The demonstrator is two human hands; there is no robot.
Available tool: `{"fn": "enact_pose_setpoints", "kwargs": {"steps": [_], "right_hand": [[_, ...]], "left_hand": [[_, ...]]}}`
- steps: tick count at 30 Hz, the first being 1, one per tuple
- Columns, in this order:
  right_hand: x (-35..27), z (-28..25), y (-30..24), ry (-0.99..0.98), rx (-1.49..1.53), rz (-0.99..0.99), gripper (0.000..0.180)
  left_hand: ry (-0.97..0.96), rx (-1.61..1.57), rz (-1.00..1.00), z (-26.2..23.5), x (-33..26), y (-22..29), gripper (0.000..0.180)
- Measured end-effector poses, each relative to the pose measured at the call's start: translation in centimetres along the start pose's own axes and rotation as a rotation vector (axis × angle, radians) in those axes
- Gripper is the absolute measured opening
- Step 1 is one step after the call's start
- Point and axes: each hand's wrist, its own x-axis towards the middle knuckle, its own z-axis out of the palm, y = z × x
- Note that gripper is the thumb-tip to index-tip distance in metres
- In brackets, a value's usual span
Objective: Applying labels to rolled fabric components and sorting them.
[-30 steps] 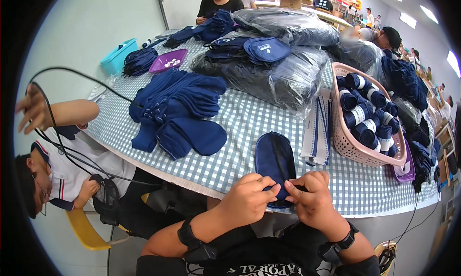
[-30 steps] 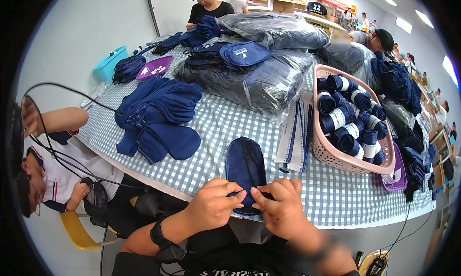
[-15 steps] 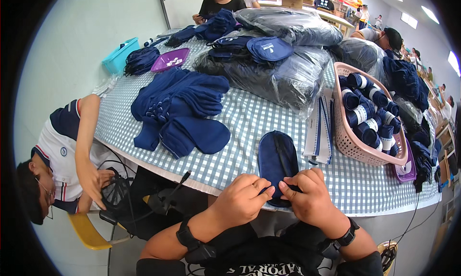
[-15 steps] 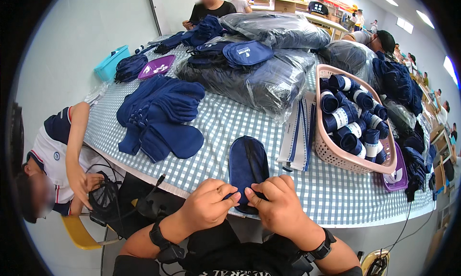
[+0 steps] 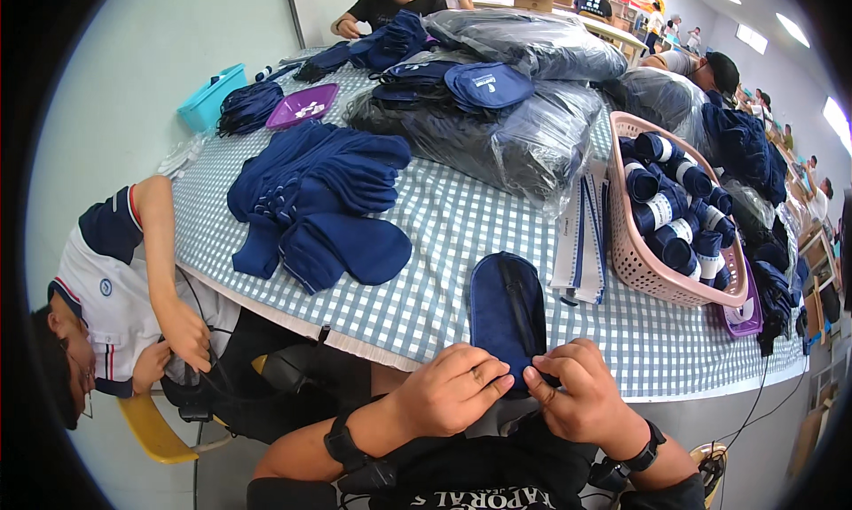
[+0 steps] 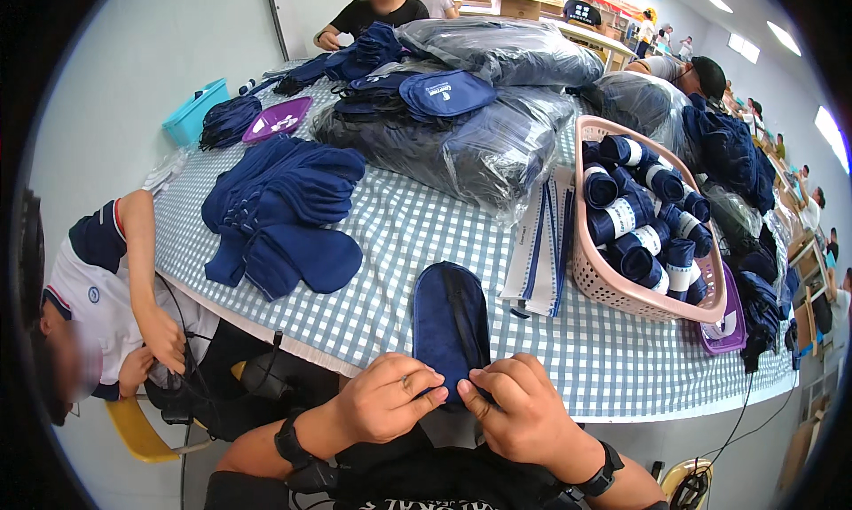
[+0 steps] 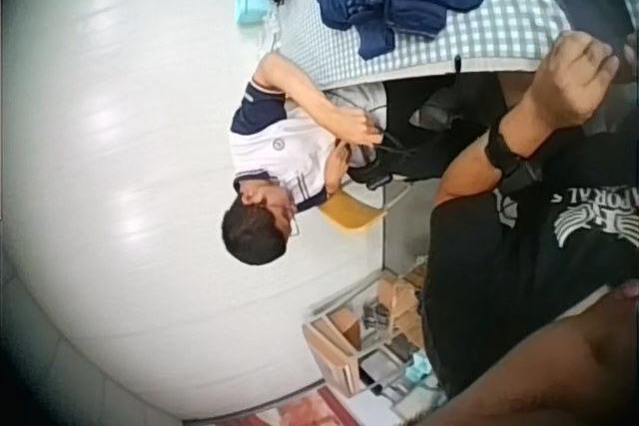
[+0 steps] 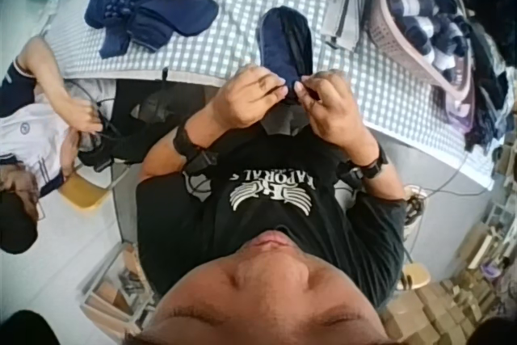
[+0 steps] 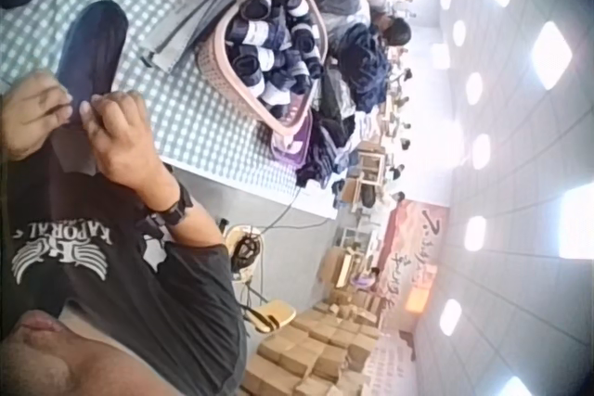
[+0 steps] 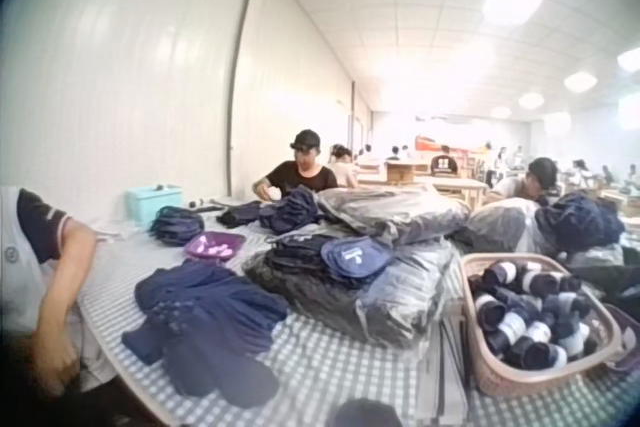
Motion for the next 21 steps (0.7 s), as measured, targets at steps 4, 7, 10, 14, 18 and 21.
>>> {"fn": "enact_pose_setpoints", "kwargs": {"steps": [4, 7, 10, 14, 18, 21], "right_hand": [[-0.6, -0.1, -0.4, -0.049, 0.028, 0.025, 0.037], [-0.8, 0.6, -0.5, -0.011, -0.052, -0.027, 0.038], [-0.8, 0.9, -0.4, 0.073, -0.114, -0.099, 0.039], [-0.4, 1.0, -0.9, 0.125, -0.158, -0.075, 0.024], [-0.4, 1.2, -1.4, 0.136, -0.13, -0.037, 0.03], [-0.8, 1.0, -1.8, 0.086, -0.116, -0.011, 0.04]], "left_hand": [[-0.075, -0.018, -0.041, -0.4, -0.4, 0.2, 0.02], [-0.131, -0.087, -0.064, -0.7, -0.7, 0.0, 0.02], [-0.052, -0.014, 0.014, -0.5, -0.7, 0.1, 0.021], [-0.019, 0.043, 0.036, -0.2, -0.8, 0.4, 0.022], [-0.042, 0.0, -0.017, -0.5, -1.3, 0.3, 0.025], [-0.054, -0.059, -0.055, -0.6, -1.4, 0.2, 0.028]]}}
